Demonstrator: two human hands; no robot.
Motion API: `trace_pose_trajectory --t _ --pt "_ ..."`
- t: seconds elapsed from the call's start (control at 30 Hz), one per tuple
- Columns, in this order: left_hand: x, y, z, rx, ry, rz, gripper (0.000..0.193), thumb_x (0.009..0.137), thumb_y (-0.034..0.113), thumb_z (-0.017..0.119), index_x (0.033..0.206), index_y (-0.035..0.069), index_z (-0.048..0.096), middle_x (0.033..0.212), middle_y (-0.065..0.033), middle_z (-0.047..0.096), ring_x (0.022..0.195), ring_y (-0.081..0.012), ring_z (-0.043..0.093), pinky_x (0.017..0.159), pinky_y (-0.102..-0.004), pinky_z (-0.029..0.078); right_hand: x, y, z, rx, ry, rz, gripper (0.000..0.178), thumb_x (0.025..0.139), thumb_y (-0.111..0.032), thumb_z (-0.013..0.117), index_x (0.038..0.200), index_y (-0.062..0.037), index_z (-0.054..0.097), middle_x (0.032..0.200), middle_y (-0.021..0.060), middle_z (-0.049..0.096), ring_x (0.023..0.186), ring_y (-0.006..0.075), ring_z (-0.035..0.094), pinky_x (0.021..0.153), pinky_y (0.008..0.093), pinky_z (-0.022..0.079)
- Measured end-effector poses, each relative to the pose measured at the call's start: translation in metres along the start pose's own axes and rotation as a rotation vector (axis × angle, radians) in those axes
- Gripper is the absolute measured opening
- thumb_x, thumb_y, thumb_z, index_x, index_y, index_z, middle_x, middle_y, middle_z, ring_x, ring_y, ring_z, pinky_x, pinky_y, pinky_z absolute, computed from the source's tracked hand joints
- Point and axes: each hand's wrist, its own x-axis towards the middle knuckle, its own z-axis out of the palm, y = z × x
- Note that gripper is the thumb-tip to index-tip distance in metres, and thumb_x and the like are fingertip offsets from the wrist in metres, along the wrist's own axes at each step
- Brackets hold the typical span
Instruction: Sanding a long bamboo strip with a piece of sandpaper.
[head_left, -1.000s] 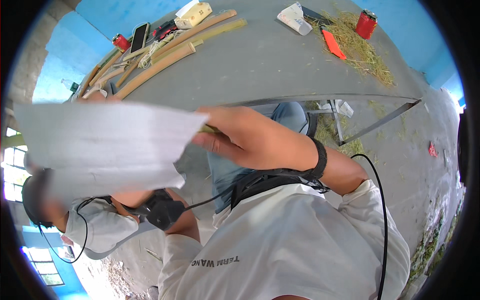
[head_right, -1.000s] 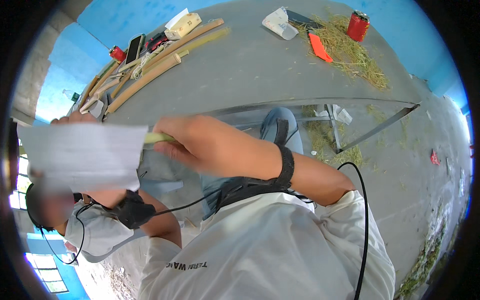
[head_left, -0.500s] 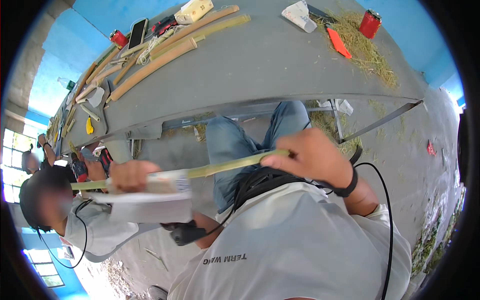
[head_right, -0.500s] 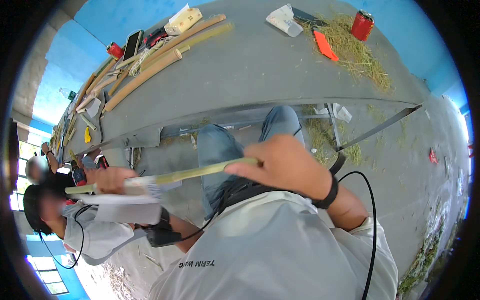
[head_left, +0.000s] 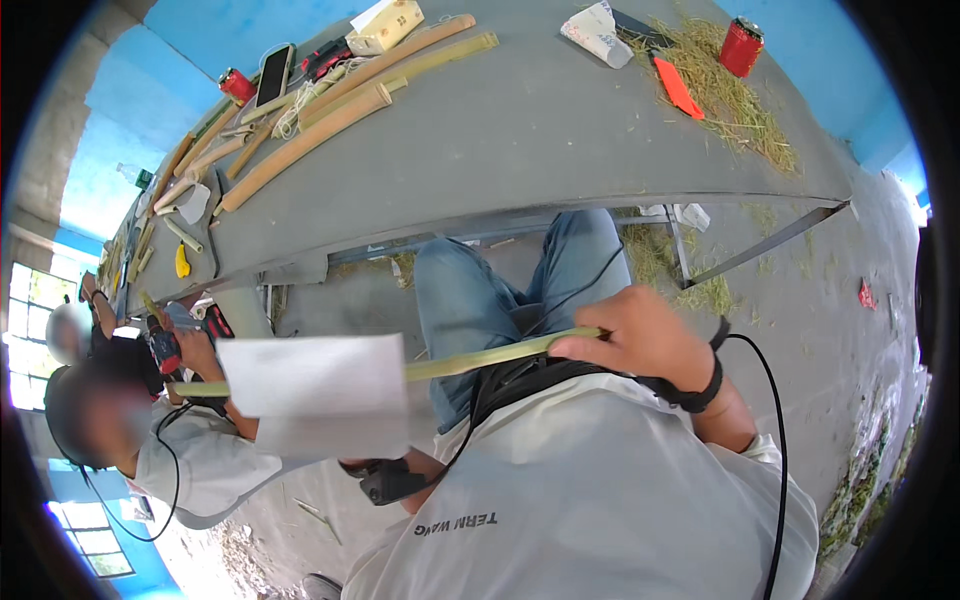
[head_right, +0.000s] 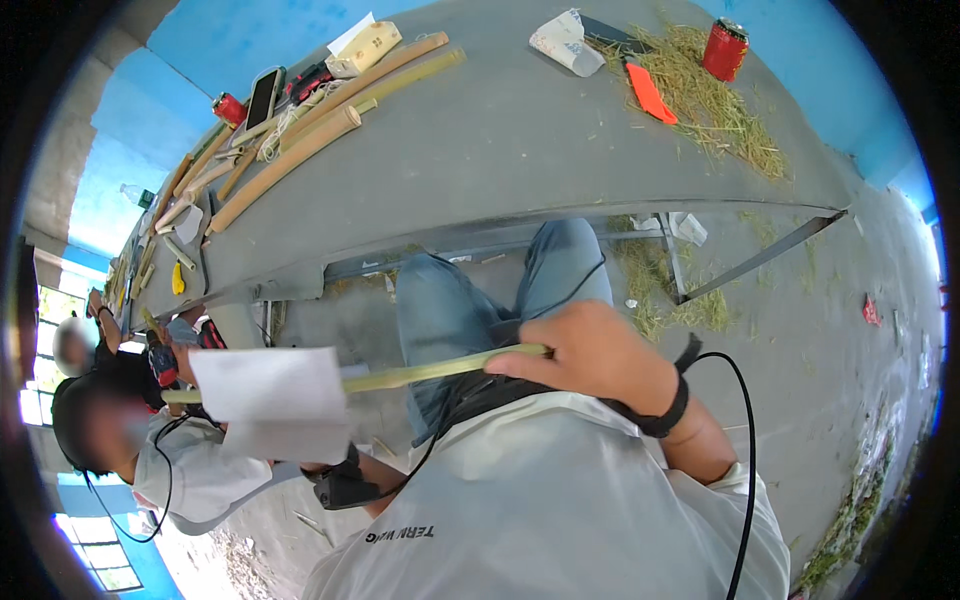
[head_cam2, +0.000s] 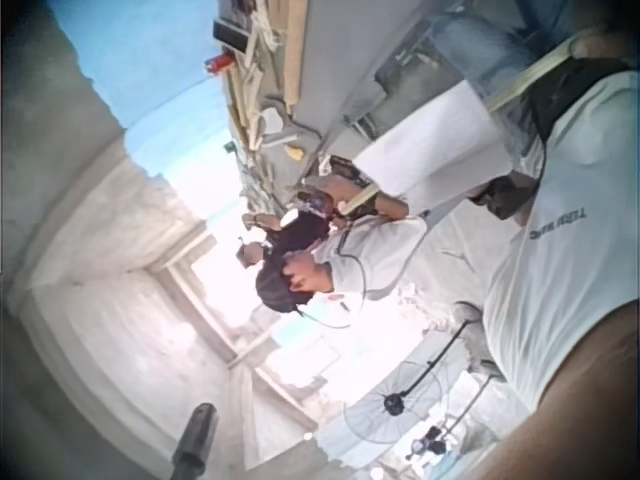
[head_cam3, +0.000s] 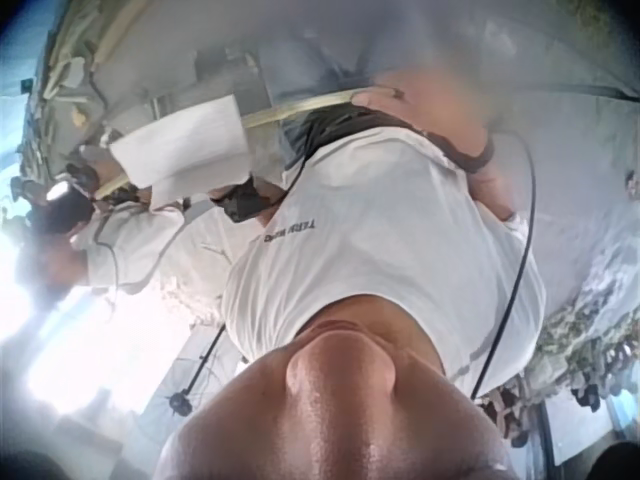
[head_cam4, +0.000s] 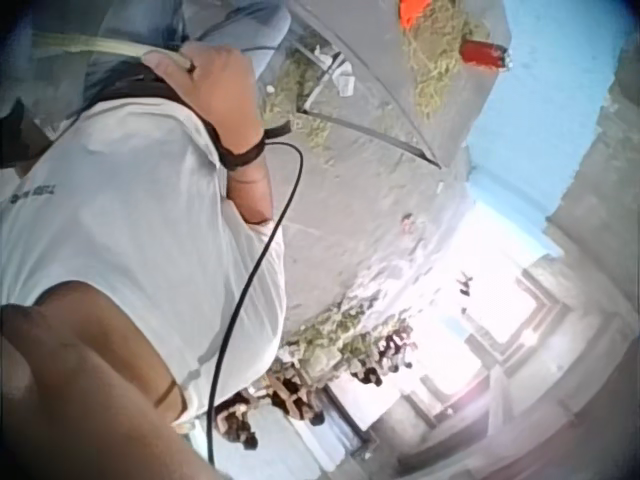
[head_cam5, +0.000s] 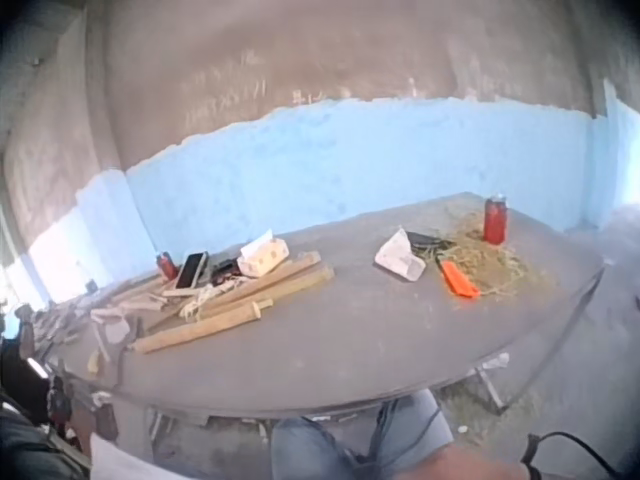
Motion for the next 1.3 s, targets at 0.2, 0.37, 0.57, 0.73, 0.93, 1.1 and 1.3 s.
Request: trace_pose_trajectory --t 0.2,0.37,0.57,0.73,0.93,1.1,1.3 --pt "-0.004 0.002 0.004 0.03 0.011 0.0 0.026 0.104 0.027 0.047 0.084 0.014 0.056 0.066 0.0062 0.04 0.063 -0.009 0.041 0.062 -0.0275 0.036 -0.005 0.0 -0.003 -0.113 -0.051 0.091 0.063 0.088 -0.06 0.07 0.06 -0.0053 0.058 0.049 0.0132 0.047 0.049 0.0384 0.052 0.046 0.0432 0.038" --pt "-0.006 0.006 0.002 0.031 0.014 0.006 0.025 0.104 0.028 0.047 0.085 0.014 0.056 0.067 0.0059 0.04 0.064 -0.0094 0.042 0.063 -0.0278 0.036 -0.002 -0.002 -0.008 -0.092 0.006 0.007 0.062 0.088 -0.059 0.071 0.059 -0.0057 0.056 0.053 0.0141 0.049 0.05 0.0386 0.051 0.048 0.0427 0.039" --pt "-0.01 0.008 -0.001 0.054 0.037 0.018 0.024 0.104 0.029 0.047 0.087 0.014 0.056 0.068 0.0056 0.04 0.065 -0.0098 0.042 0.064 -0.0282 0.036 -0.005 -0.007 -0.012 -0.155 -0.08 0.1 0.063 0.088 -0.057 0.072 0.058 -0.0051 0.054 0.051 0.0147 0.047 0.049 0.0383 0.05 0.047 0.0434 0.038" --pt "-0.015 0.013 -0.003 0.05 0.032 0.033 0.024 0.104 0.029 0.047 0.088 0.014 0.055 0.069 0.0053 0.041 0.066 -0.0102 0.043 0.065 -0.0286 0.036 -0.001 -0.005 -0.006 -0.11 0.026 -0.018 0.062 0.088 -0.057 0.073 0.058 -0.0053 0.054 0.051 0.0141 0.048 0.049 0.0382 0.05 0.047 0.043 0.039" --pt "-0.017 0.014 -0.001 0.072 0.037 0.034 0.024 0.104 0.03 0.046 0.089 0.014 0.055 0.071 0.0049 0.041 0.067 -0.0106 0.043 0.065 -0.029 0.037 -0.006 -0.007 -0.014 -0.223 -0.113 0.128 0.061 0.088 -0.056 0.073 0.059 -0.0058 0.056 0.051 0.0133 0.049 0.048 0.0369 0.05 0.046 0.0416 0.038" --pt "-0.018 0.01 -0.003 0.071 0.04 0.033 0.023 0.104 0.03 0.046 0.09 0.014 0.055 0.072 0.0047 0.042 0.068 -0.011 0.043 0.066 -0.0293 0.037 -0.005 -0.002 -0.001 -0.135 0.028 -0.018 0.06 0.089 -0.058 0.071 0.061 -0.0066 0.058 0.054 0.0138 0.051 0.052 0.0373 0.053 0.048 0.042 0.039" --pt "-0.019 0.012 -0.001 0.085 0.039 0.023 0.023 0.105 0.031 0.046 0.092 0.014 0.055 0.073 0.0043 0.042 0.069 -0.0114 0.044 0.067 -0.0298 0.037 0.002 -0.003 0.003 -0.223 -0.136 0.073 0.06 0.089 -0.058 0.071 0.061 -0.0067 0.057 0.052 0.0121 0.051 0.049 0.0364 0.052 0.047 0.0417 0.039"
